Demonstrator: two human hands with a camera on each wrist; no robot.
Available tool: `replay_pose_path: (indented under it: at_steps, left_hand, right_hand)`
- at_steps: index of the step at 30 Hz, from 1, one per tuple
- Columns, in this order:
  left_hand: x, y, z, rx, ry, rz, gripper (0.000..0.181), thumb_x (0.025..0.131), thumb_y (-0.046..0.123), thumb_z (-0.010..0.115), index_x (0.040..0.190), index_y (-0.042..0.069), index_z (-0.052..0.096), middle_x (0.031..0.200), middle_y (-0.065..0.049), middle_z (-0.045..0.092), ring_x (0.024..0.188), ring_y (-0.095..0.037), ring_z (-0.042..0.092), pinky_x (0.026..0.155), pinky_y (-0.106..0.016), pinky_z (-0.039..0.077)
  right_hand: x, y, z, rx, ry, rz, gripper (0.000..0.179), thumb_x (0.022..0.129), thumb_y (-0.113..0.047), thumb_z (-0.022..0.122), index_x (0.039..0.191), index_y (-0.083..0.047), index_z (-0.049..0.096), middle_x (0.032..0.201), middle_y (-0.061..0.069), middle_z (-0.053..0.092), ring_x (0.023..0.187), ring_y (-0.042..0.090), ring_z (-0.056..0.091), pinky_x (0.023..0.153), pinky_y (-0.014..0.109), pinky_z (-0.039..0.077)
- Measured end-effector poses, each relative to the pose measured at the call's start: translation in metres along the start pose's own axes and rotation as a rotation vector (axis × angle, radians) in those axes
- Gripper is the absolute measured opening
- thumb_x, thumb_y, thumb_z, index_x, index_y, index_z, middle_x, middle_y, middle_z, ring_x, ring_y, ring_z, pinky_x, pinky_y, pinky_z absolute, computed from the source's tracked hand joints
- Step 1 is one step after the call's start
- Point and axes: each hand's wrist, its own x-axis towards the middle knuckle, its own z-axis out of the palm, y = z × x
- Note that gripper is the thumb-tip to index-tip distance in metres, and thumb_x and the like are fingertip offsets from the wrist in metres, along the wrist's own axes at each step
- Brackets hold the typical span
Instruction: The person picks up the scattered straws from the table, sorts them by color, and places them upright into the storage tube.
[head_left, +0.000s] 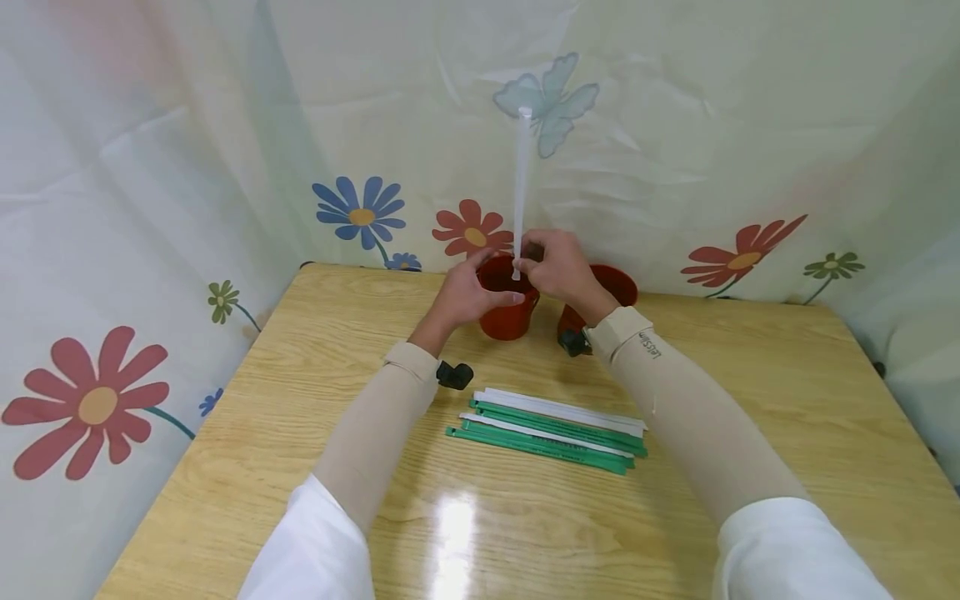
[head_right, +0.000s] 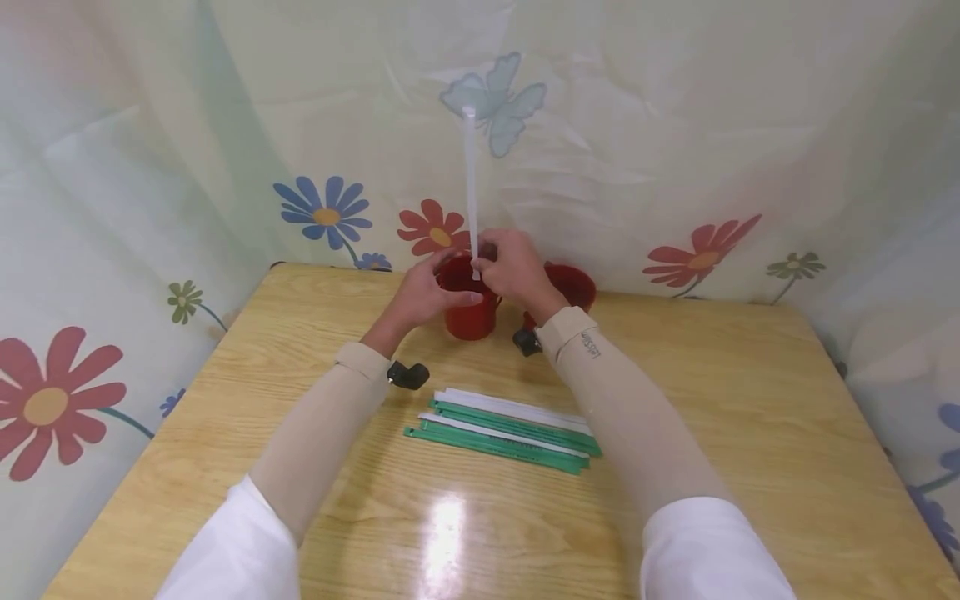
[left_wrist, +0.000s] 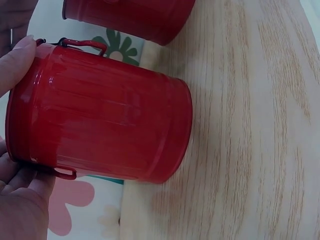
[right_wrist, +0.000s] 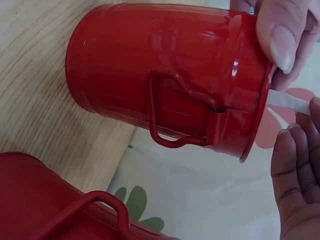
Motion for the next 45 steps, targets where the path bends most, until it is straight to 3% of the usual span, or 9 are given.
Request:
replay_pose_path:
  at_steps: [10, 19, 24, 27, 34, 41, 45]
  left_hand:
    - [0.001, 0.003, 0.006, -0.016, -0.023, -0.013, 0.082, 0.085, 0.033, 0.087, 0.154, 0.015, 0.046, 0.147, -0.007, 0.059, 0.132, -0.027, 0.056, 0.107, -0.045, 0.056]
    - [0.003, 0.002, 0.009, -0.042, -0.015, -0.011, 0.079, 0.085, 0.031, 0.088, 0.153, 0.019, 0.049, 0.147, -0.009, 0.06, 0.132, -0.029, 0.058, 0.111, -0.05, 0.052]
    - [0.005, 0.002, 0.007, -0.062, -0.008, 0.029, 0.074, 0.086, 0.027, 0.087, 0.149, 0.016, 0.051, 0.145, -0.013, 0.062, 0.129, -0.031, 0.059, 0.11, -0.052, 0.052]
    - [0.004, 0.002, 0.005, -0.073, -0.005, 0.019, 0.077, 0.086, 0.027, 0.088, 0.15, 0.015, 0.048, 0.145, -0.01, 0.063, 0.13, -0.03, 0.06, 0.11, -0.052, 0.054]
    - [-0.001, 0.001, 0.001, -0.07, 0.003, -0.014, 0.086, 0.084, 0.028, 0.089, 0.155, 0.017, 0.042, 0.147, -0.005, 0.062, 0.136, -0.031, 0.057, 0.109, -0.051, 0.054]
    - [0.0, 0.001, 0.001, -0.032, 0.017, -0.018, 0.087, 0.084, 0.028, 0.089, 0.155, 0.018, 0.04, 0.144, -0.002, 0.065, 0.132, -0.027, 0.058, 0.105, -0.049, 0.057]
    - [0.001, 0.002, 0.001, -0.048, 0.009, -0.003, 0.088, 0.084, 0.028, 0.089, 0.155, 0.018, 0.04, 0.144, -0.002, 0.064, 0.132, -0.027, 0.058, 0.104, -0.05, 0.058]
  right_hand:
    - [-0.001, 0.006, -0.002, -0.038, -0.072, 0.068, 0.01, 0.097, -0.008, 0.069, 0.096, 0.0, 0.074, 0.092, 0.018, 0.076, 0.084, 0.029, 0.062, 0.067, 0.031, 0.053]
    - [-0.003, 0.008, -0.003, -0.026, -0.1, 0.133, 0.019, 0.1, -0.012, 0.068, 0.109, 0.002, 0.077, 0.109, 0.02, 0.077, 0.095, 0.031, 0.063, 0.079, 0.039, 0.058]
    - [-0.004, 0.005, -0.006, -0.025, -0.097, 0.127, 0.019, 0.1, -0.011, 0.068, 0.111, 0.001, 0.077, 0.112, 0.02, 0.076, 0.097, 0.033, 0.062, 0.082, 0.042, 0.059]
    - [-0.007, 0.005, -0.006, -0.016, -0.105, 0.087, 0.019, 0.099, -0.011, 0.069, 0.111, 0.001, 0.078, 0.11, 0.02, 0.077, 0.095, 0.032, 0.062, 0.08, 0.04, 0.059]
    - [-0.033, 0.006, -0.007, 0.034, -0.134, -0.001, 0.015, 0.097, -0.009, 0.072, 0.108, -0.001, 0.08, 0.101, 0.016, 0.079, 0.085, 0.03, 0.065, 0.074, 0.033, 0.058]
    - [-0.068, 0.013, -0.011, -0.018, -0.122, -0.046, 0.015, 0.093, -0.01, 0.078, 0.106, -0.002, 0.081, 0.1, 0.013, 0.08, 0.087, 0.025, 0.071, 0.08, 0.04, 0.062]
    - [-0.083, 0.017, -0.016, -0.018, -0.113, -0.081, 0.013, 0.09, -0.006, 0.08, 0.103, -0.001, 0.081, 0.095, 0.013, 0.081, 0.084, 0.023, 0.073, 0.077, 0.034, 0.062]
